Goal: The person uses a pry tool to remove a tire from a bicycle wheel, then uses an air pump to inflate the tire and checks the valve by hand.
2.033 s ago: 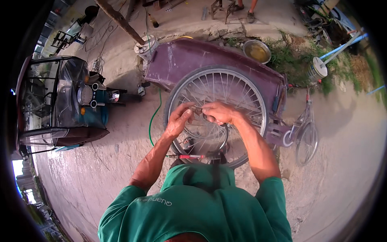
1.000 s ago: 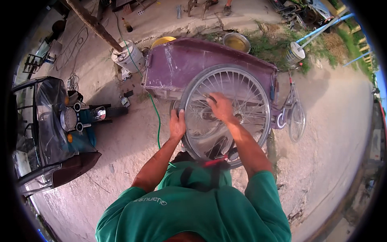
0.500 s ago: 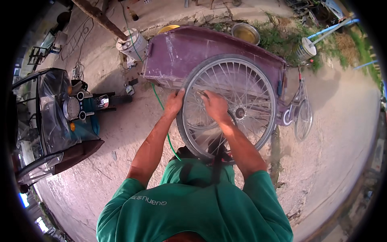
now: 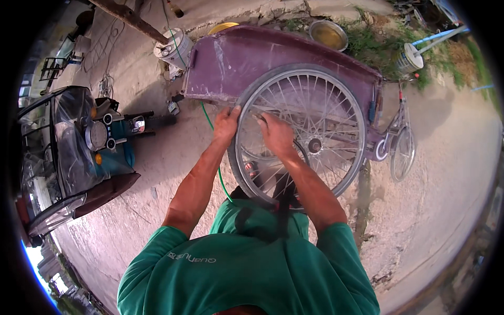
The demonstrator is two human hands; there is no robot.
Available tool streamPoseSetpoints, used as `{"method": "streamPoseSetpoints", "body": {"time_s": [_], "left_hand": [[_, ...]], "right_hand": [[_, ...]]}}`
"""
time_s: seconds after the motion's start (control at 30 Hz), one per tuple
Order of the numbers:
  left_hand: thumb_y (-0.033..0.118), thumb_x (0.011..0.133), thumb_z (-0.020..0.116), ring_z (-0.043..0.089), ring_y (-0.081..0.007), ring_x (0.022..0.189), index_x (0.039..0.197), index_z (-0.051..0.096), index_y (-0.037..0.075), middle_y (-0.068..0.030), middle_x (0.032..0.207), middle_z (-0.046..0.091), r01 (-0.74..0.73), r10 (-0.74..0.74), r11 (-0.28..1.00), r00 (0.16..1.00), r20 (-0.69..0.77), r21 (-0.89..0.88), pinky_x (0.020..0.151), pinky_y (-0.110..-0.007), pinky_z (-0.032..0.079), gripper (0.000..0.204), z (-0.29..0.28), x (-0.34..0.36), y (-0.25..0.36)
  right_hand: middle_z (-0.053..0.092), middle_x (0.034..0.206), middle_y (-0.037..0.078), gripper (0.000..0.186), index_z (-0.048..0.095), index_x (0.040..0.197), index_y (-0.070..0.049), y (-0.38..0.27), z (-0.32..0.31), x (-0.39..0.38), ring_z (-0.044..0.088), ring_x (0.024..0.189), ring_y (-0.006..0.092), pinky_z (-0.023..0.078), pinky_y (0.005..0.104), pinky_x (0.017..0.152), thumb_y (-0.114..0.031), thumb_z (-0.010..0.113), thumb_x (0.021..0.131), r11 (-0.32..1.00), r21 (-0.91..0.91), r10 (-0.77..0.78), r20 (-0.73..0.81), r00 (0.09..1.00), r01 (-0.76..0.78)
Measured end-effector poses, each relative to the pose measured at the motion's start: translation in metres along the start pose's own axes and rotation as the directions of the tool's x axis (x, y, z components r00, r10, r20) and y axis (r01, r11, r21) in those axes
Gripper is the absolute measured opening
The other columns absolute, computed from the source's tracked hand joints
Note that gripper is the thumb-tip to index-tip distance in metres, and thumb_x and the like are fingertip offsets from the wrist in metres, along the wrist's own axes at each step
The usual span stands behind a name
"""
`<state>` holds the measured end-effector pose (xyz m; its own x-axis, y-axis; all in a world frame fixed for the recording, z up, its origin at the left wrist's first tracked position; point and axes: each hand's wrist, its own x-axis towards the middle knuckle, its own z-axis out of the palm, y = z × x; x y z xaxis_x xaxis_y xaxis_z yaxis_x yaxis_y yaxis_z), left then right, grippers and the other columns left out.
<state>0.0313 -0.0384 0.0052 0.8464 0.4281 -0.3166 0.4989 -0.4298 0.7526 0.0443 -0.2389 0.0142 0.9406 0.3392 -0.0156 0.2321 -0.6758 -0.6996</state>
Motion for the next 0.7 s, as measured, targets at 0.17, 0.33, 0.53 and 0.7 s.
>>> {"method": "streamPoseSetpoints", "body": {"time_s": [0.17, 0.33, 0.53, 0.7], "left_hand": [[0.047, 0.099, 0.060, 0.063, -0.0480, 0.100, 0.100, 0.065, -0.003, -0.0302, 0.101, 0.067, 0.048, -0.048, 0.998, 0.999, -0.002, -0.031, 0.090, -0.051, 0.047, 0.050, -0.002, -0.003, 0.006], [0.044, 0.099, 0.065, 0.058, -0.0332, 0.074, 0.087, 0.061, -0.003, -0.0240, 0.079, 0.063, 0.003, -0.007, 0.998, 0.997, -0.073, -0.060, 0.075, -0.047, 0.048, 0.049, 0.001, -0.006, 0.006], [0.042, 0.101, 0.064, 0.054, -0.0311, 0.068, 0.084, 0.059, -0.003, -0.0237, 0.074, 0.059, -0.045, 0.041, 0.999, 0.991, -0.130, -0.026, 0.071, -0.047, 0.046, 0.048, 0.010, -0.008, -0.014], [0.041, 0.102, 0.060, 0.061, -0.0512, 0.085, 0.092, 0.061, -0.003, -0.0318, 0.090, 0.065, -0.032, 0.024, 0.998, 0.993, -0.117, -0.062, 0.079, -0.054, 0.047, 0.045, 0.010, -0.015, -0.011]], "right_hand": [[0.072, 0.104, 0.021, 0.030, 0.068, 0.119, -0.006, 0.007, 0.008, 0.002, 0.069, 0.093, 0.0437, 0.054, 0.0505, 0.079, -0.027, 0.066, 0.098, 0.997, 0.054, -0.053, -0.057, 0.997, 0.056], [0.072, 0.098, 0.022, 0.027, 0.068, 0.115, -0.006, 0.014, 0.014, 0.007, 0.069, 0.088, 0.0451, 0.053, 0.0526, 0.075, -0.026, 0.067, 0.097, 0.987, 0.109, -0.106, -0.097, 0.990, 0.116], [0.072, 0.098, 0.022, 0.027, 0.069, 0.114, -0.004, 0.010, 0.017, 0.006, 0.069, 0.089, 0.0441, 0.054, 0.0514, 0.076, -0.025, 0.068, 0.097, 0.987, 0.108, -0.113, -0.080, 0.990, 0.121], [0.072, 0.096, 0.021, 0.025, 0.069, 0.113, -0.004, 0.009, 0.016, 0.006, 0.070, 0.087, 0.0423, 0.055, 0.0496, 0.074, -0.023, 0.069, 0.096, 0.985, 0.052, -0.158, -0.064, 0.985, 0.162]]}}
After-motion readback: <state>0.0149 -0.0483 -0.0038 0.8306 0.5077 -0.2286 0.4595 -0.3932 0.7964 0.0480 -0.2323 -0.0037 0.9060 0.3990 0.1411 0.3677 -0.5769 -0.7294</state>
